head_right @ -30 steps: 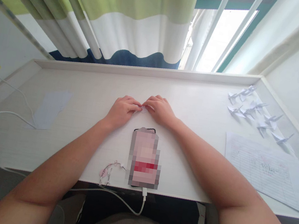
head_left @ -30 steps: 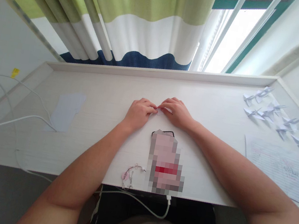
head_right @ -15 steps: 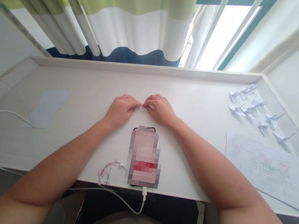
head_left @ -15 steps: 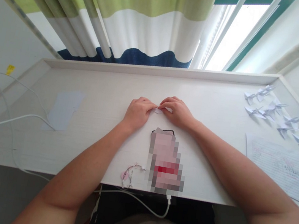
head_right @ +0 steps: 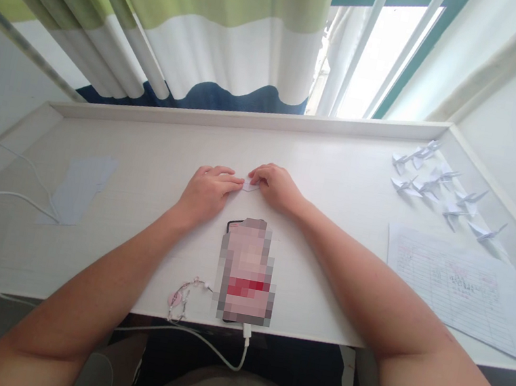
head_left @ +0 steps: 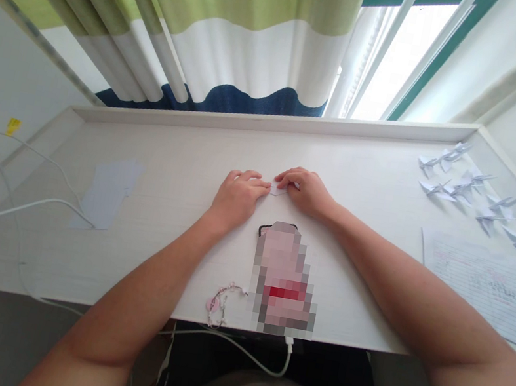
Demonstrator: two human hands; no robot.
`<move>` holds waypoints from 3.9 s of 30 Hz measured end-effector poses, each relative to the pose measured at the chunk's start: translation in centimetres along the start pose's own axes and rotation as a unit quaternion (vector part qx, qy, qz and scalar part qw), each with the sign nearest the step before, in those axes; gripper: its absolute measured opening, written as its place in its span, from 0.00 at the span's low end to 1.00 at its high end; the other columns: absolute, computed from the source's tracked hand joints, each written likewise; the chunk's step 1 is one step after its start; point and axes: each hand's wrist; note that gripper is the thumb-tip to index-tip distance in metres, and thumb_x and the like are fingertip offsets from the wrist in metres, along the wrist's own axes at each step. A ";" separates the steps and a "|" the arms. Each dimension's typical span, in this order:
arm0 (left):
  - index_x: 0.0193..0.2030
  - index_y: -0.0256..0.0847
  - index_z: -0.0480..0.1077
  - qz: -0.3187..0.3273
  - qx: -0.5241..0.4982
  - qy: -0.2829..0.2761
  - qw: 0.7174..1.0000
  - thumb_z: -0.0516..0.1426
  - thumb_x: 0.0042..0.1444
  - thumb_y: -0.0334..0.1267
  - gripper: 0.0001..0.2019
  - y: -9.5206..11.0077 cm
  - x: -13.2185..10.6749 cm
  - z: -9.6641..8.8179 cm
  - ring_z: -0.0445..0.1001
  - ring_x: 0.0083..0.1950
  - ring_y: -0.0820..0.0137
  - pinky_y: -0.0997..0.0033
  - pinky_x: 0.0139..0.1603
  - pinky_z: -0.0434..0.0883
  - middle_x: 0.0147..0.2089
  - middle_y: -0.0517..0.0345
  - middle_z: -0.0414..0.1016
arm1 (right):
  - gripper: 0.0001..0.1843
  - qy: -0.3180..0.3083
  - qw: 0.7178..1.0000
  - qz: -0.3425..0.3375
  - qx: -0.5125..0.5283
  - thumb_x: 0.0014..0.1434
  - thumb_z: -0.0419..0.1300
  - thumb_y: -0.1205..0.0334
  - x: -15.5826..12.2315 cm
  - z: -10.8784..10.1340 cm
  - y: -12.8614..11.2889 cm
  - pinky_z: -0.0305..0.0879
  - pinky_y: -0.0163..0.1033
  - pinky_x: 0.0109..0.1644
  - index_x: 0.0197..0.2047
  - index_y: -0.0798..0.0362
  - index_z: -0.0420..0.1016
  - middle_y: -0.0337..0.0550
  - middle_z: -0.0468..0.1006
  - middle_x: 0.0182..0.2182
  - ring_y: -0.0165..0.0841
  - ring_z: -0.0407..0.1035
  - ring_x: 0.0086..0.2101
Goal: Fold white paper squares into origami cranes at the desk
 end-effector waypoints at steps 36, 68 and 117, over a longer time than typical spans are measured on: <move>0.53 0.49 0.83 -0.078 -0.102 0.022 0.991 0.61 0.68 0.40 0.12 0.8 0.1 -0.2 0.76 0.61 0.56 0.47 0.67 0.69 0.56 0.54 0.85 | 0.13 -0.084 0.983 -0.095 -0.132 0.72 0.59 0.57 -1.2 -1.1 -1.7 0.65 0.50 0.52 0.42 0.51 0.86 0.52 0.81 0.42 0.44 0.68 0.44; 0.42 0.47 0.81 -0.094 -0.166 0.040 0.981 0.59 0.69 0.37 0.07 0.4 1.3 0.5 0.76 0.57 0.58 0.51 0.63 0.71 0.50 0.56 0.86 | 0.12 -0.043 0.999 -0.016 -0.018 0.69 0.62 0.57 -0.1 -0.4 -0.4 0.69 0.50 0.52 0.36 0.50 0.84 0.48 0.82 0.40 0.41 0.72 0.42; 0.41 0.49 0.84 -0.160 -0.226 0.078 0.958 0.63 0.63 0.35 0.07 0.5 2.0 1.9 0.76 0.56 0.56 0.51 0.61 0.72 0.48 0.56 0.86 | 0.05 -0.009 0.989 0.080 0.121 0.57 0.66 0.61 -0.3 -1.7 -0.7 0.74 0.49 0.52 0.33 0.50 0.84 0.48 0.85 0.43 0.41 0.78 0.41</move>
Point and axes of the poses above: each hand's wrist, its own x-axis towards the middle knuckle, its own z-axis out of the palm, y = z × x
